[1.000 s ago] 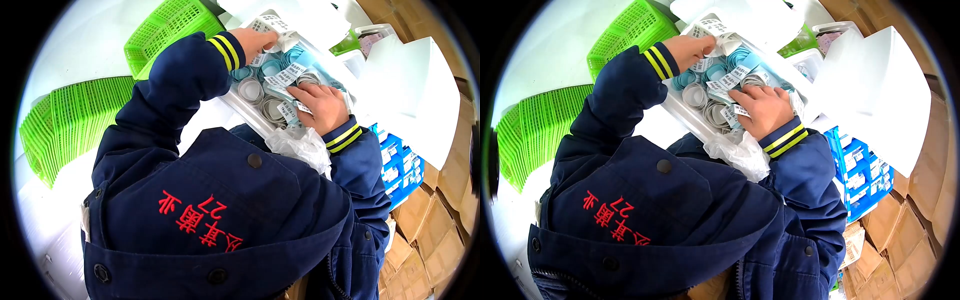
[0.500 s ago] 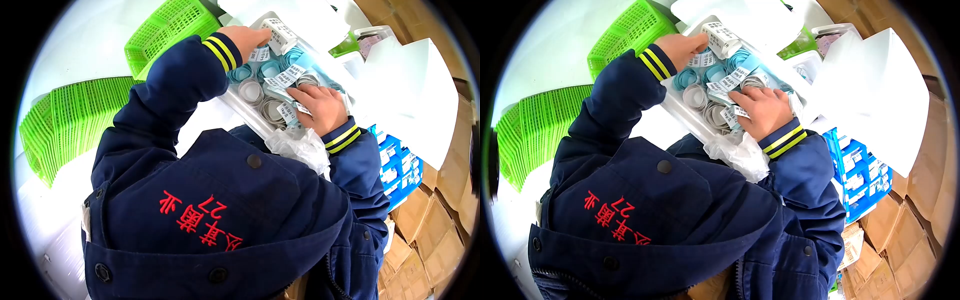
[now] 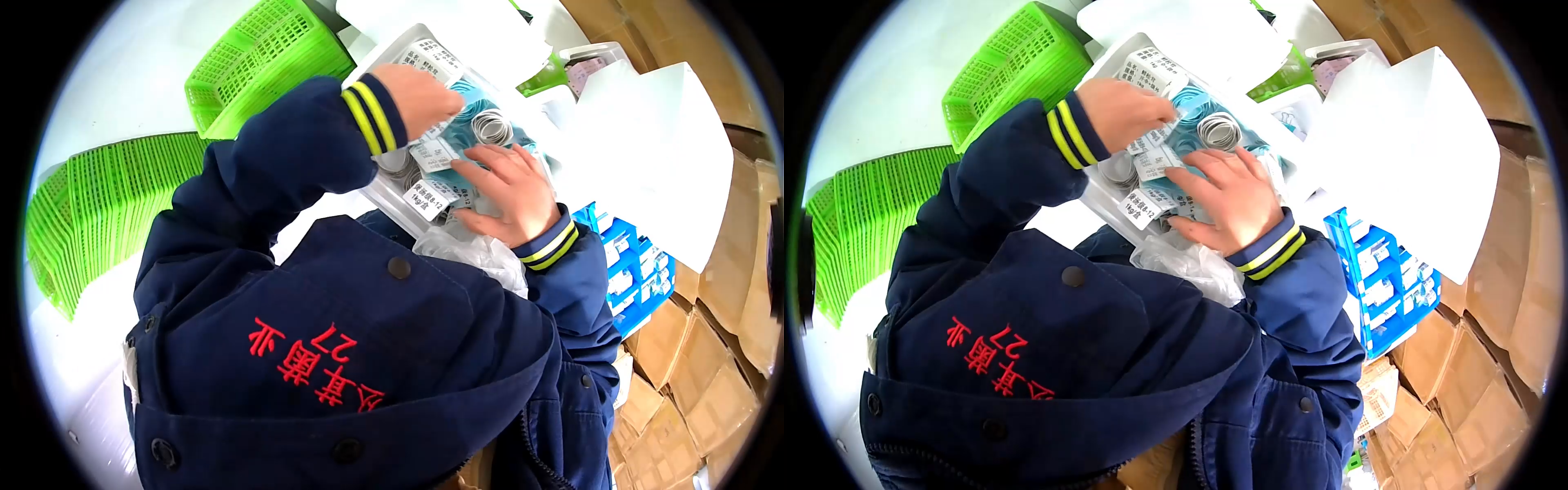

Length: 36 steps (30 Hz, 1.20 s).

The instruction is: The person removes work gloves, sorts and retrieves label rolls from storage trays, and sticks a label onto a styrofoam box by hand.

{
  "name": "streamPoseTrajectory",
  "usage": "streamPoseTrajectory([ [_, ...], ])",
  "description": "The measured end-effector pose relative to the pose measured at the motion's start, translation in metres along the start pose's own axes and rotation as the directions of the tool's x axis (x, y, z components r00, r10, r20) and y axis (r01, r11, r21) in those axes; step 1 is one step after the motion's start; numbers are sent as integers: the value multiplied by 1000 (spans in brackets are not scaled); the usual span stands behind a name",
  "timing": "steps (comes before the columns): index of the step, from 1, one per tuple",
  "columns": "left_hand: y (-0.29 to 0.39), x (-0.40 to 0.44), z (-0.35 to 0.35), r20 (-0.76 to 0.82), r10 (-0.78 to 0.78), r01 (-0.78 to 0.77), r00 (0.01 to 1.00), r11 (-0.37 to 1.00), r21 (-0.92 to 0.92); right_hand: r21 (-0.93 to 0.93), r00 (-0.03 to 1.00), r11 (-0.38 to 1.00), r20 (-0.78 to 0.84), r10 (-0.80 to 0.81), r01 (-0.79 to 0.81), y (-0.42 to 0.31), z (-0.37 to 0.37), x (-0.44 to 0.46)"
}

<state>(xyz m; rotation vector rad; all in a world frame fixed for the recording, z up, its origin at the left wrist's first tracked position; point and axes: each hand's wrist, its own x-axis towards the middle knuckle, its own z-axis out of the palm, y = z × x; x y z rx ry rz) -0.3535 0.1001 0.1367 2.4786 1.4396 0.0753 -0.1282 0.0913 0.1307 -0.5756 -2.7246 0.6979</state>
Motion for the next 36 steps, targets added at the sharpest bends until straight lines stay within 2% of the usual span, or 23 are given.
streamPoseTrajectory([
  [1, 4, 5, 0, -27, 32, -35, 999, 994, -102, 13, 999, 1000, -54, 4, -3, 1, -3, -1],
  [5, 9, 30, 21, -109, 224, -232, 968, 971, -61, -62, 980, 997, -195, 35, -48, 8, -4, -15],
  [8, 12, 43, 29, 67, 263, -259, 962, 964, -57, -76, 977, 995, -210, 41, -58, 4, 2, -24],
  [10, 11, 46, 38, 20, 296, -295, 955, 955, -27, -81, 974, 994, -221, 50, -69, 1, 7, -26],
  [12, 16, 52, 38, 65, 165, -163, 984, 986, -34, -80, 968, 995, -246, 40, -62, 3, 10, -28],
  [14, 14, 52, 40, 76, 175, -174, 982, 985, -16, -70, 961, 996, -273, 39, -60, 2, 13, -28],
  [17, 11, 46, 44, -34, 26, -30, 999, 992, -120, -91, 953, 993, -299, 44, -75, 0, 13, -28],
  [22, 7, 46, 55, -88, 77, -91, 993, 979, -180, -74, 948, 996, -317, 31, -57, 1, 16, -28],
  [28, 5, 47, 55, -82, 42, -58, 996, 978, -202, -67, 942, 997, -334, 22, -47, 2, 17, -29],
  [36, 1, 47, 53, -95, -29, 16, 995, 991, -131, -71, 940, 996, -339, 20, -47, 2, 18, -29],
])
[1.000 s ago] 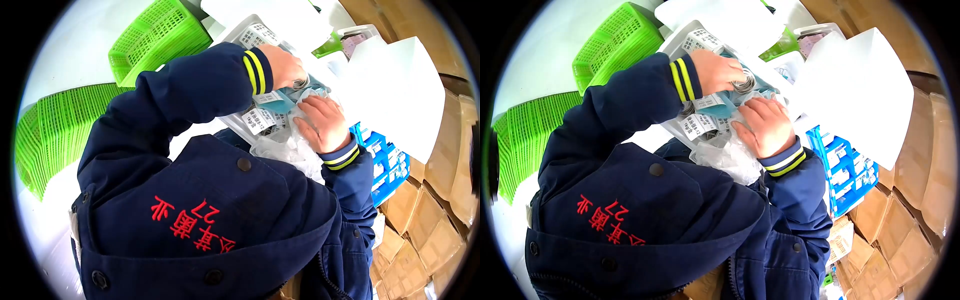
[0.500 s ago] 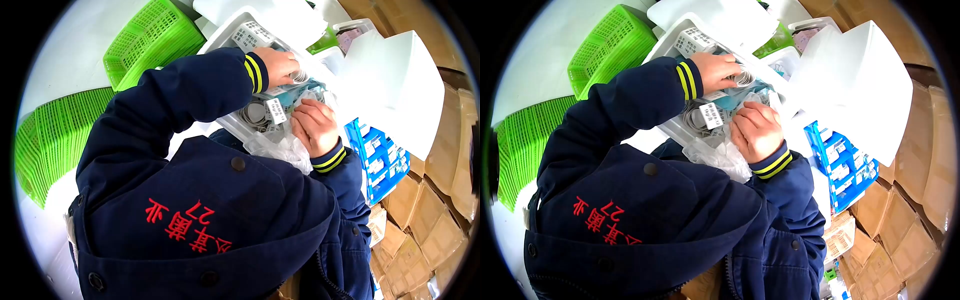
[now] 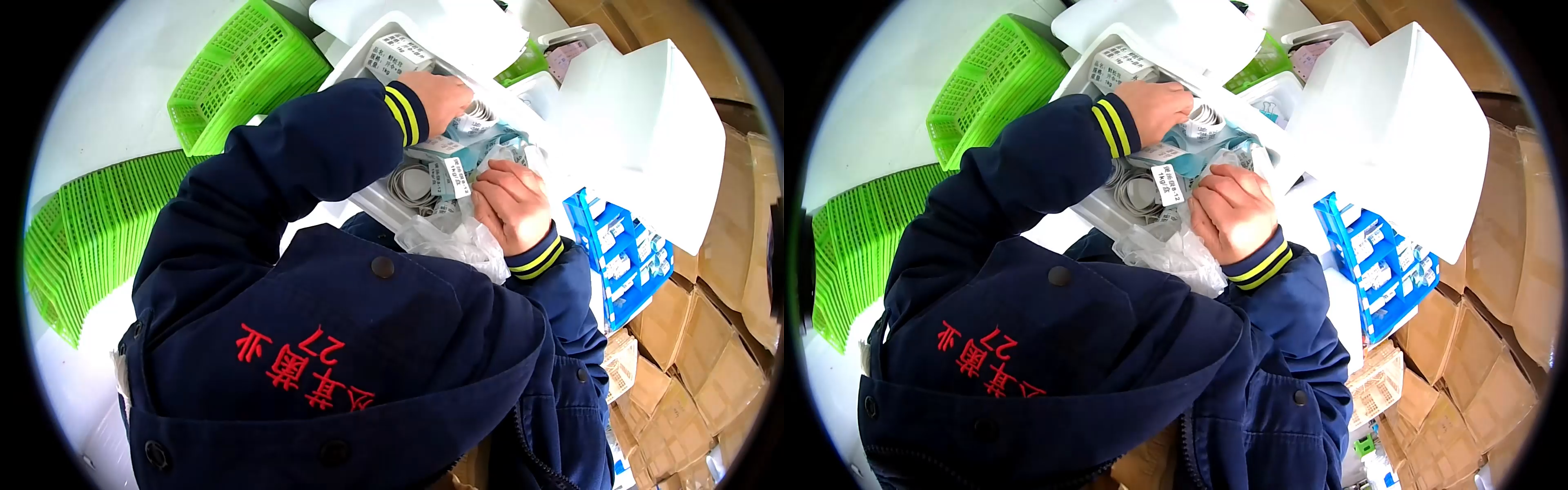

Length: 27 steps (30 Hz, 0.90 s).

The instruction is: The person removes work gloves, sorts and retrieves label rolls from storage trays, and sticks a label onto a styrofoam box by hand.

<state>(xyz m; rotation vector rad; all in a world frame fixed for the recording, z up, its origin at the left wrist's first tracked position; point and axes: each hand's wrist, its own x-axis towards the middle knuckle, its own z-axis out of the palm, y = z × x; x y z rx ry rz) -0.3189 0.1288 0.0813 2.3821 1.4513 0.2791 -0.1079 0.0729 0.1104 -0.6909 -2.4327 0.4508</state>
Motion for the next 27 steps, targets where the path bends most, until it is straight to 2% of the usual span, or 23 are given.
streamPoseTrajectory([
  [2, 1, 0, -6, 129, -45, 32, 991, 995, 97, 13, 1000, 1000, -2, -22, 22, 2, 0, -1],
  [3, 1, -1, -8, 116, -26, 7, 993, 986, 166, 12, 1000, 1000, -1, -23, 24, 3, 0, -1],
  [6, 19, -5, -30, 89, 61, -69, 994, 994, 90, 45, 998, 998, 18, -55, 54, 3, 0, -2],
  [7, 18, -3, -28, 28, 184, -185, 983, 982, 42, 69, 998, 996, 25, -49, 47, 3, 1, -2],
  [8, 31, 1, -39, 159, 170, -185, 973, 979, 86, 94, 998, 995, 33, -44, 41, 2, 1, -2],
  [10, 40, 8, -33, -37, 374, -375, 927, 915, -145, 144, 996, 987, 40, -82, 76, 2, 2, 2],
  [13, 56, 27, -15, 21, 418, -368, 908, 821, -436, 280, 991, 956, 71, -114, 90, -8, 5, 11],
  [14, 59, 32, -15, 129, 432, -332, 893, 823, -461, 336, 987, 937, 92, -135, 97, -10, 6, 13],
  [16, 59, 32, -9, 168, 418, -282, 893, 809, -515, 412, 983, 899, 40, -179, 147, -11, 4, 13],
  [17, 56, 33, -11, 333, 393, -207, 857, 854, -477, 408, 985, 902, 38, -168, 138, -12, -1, 12],
  [18, 56, 27, -15, 380, 358, -186, 853, 888, -421, 411, 994, 907, 2, -107, 96, -14, -10, 9],
  [19, 55, 21, -14, 366, 371, -226, 854, 896, -382, 417, 998, 907, -32, -47, 56, -15, -18, 7],
  [22, 50, 6, -24, 252, 413, -321, 875, 886, -336, 265, 971, 962, -202, 128, -71, -12, -27, -5],
  [23, 47, 1, -26, 236, 416, -335, 878, 887, -317, 201, 964, 971, -205, 170, -129, -11, -26, -8],
  [24, 45, -4, -28, 219, 418, -348, 882, 889, -297, 202, 964, 971, -204, 170, -129, -8, -25, -11],
  [25, 45, -8, -32, 259, 387, -334, 885, 915, -227, 136, 985, 990, -159, 71, -49, -3, -22, -14],
  [26, 43, -14, -35, 204, 395, -363, 896, 914, -180, 73, 994, 997, -107, -25, 33, -1, -19, -17],
  [27, 41, -18, -41, 214, 382, -357, 899, 922, -148, 51, 998, 999, -59, 7, -4, -5, -17, -22],
])
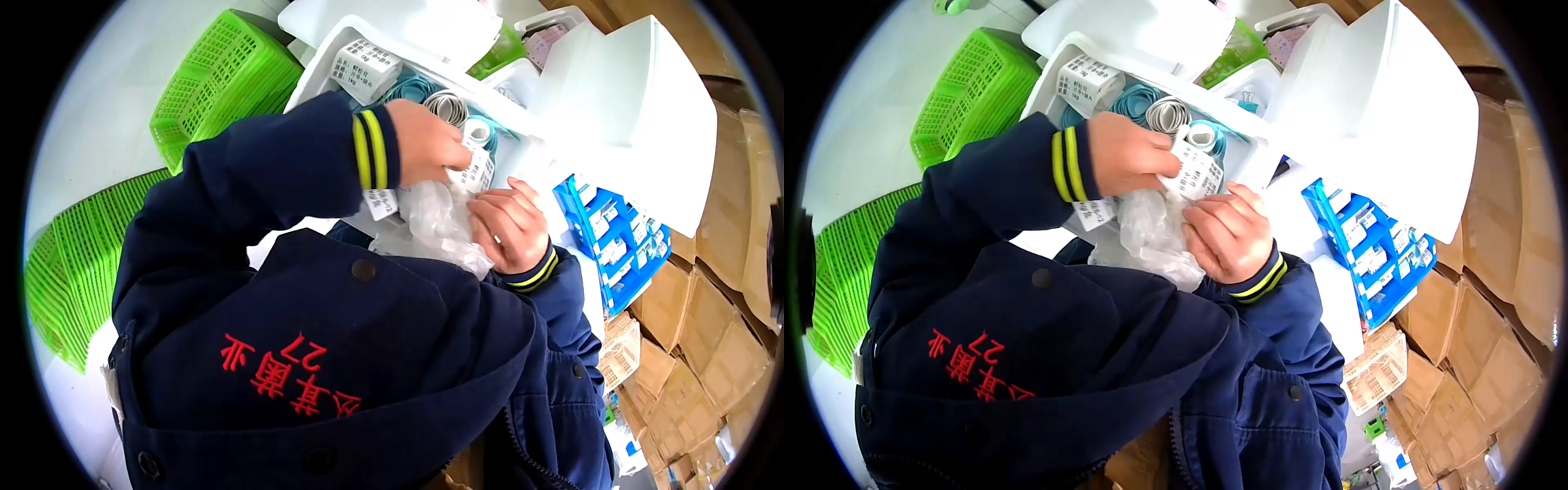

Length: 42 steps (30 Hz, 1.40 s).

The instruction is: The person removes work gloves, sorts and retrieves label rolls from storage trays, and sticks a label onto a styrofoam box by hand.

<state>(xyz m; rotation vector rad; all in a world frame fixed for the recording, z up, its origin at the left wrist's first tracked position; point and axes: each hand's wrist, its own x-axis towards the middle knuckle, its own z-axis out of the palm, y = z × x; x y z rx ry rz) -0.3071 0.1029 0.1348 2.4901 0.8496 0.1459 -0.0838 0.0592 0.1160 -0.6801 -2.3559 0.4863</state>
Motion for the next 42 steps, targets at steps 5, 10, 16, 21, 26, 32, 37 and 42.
streamPoseTrajectory([
  [5, -13, -26, -4, -35, -34, 34, 999, 999, -8, 15, 993, 1000, 120, -10, 9, -1, 0, -6],
  [10, -19, -32, -9, 27, -123, 122, 992, 992, 12, 51, 979, 996, 197, 58, -69, -11, -2, 0],
  [16, -9, -16, -17, 71, -120, 106, 990, 979, 176, -19, 973, 1000, 228, 25, -21, -13, 10, 1],
  [21, 3, 9, -8, -34, 5, -1, 999, 993, 121, 13, 969, 1000, 247, -15, 12, -14, 18, 2],
  [26, 7, 10, 17, -52, 51, -47, 997, 996, 81, 5, 974, 1000, 226, -24, 24, -14, 19, 3],
  [32, 7, 5, 21, 105, 34, -58, 994, 970, 237, 33, 973, 999, 228, -48, 42, -10, 20, 0],
  [37, 3, 8, 23, 92, 60, -80, 994, 972, 222, 36, 975, 999, 215, -47, 40, -9, 20, -1],
  [42, 3, 10, 26, 67, -78, 69, 995, 990, 126, 36, 976, 998, 211, -57, 50, -9, 20, -1],
])
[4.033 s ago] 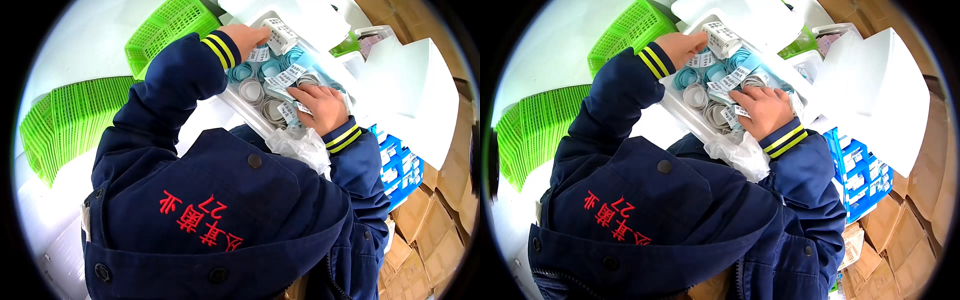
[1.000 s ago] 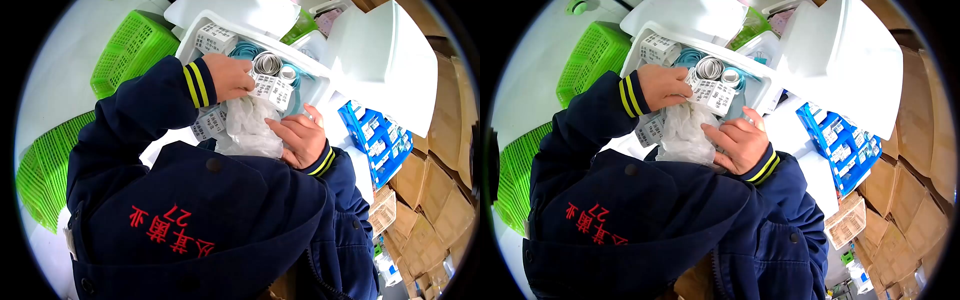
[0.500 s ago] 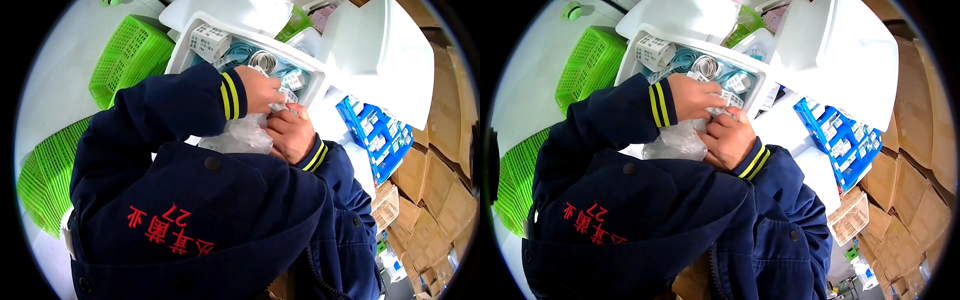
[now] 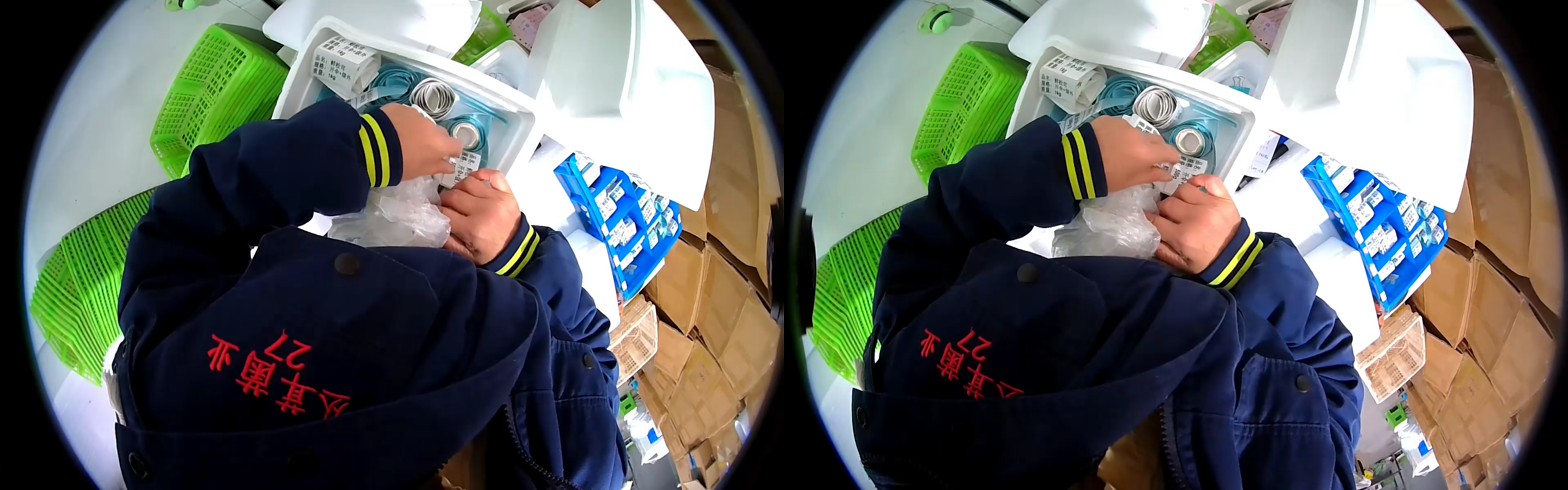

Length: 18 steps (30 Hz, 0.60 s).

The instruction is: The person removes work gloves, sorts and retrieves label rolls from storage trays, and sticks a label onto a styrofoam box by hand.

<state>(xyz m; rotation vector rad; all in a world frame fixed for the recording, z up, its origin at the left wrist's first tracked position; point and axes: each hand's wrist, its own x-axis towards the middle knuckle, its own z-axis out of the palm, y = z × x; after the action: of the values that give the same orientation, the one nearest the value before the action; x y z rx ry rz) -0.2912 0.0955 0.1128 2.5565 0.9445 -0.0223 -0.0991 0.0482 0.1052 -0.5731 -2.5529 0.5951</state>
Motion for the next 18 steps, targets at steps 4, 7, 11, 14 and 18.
streamPoseTrajectory([
  [4, 5, 1, -8, 21, -70, 72, 997, 994, -88, -3, 999, 1000, -33, -13, 13, -1, -1, 0],
  [7, 4, 0, -8, -9, -105, 104, 994, 993, -49, 33, 998, 999, -52, -27, 29, -2, -2, 0],
  [11, 2, 0, -9, 13, -173, 174, 985, 981, -84, 59, 997, 996, -37, -62, 64, -1, -1, -3],
  [14, -3, -1, -10, -50, -188, 179, 981, 973, -148, 65, 994, 995, -85, -73, 79, -1, 1, -5],
  [18, -16, -4, -20, -367, -150, 133, 918, 989, -70, 66, 987, 987, -80, -138, 144, 0, 2, -9],
])
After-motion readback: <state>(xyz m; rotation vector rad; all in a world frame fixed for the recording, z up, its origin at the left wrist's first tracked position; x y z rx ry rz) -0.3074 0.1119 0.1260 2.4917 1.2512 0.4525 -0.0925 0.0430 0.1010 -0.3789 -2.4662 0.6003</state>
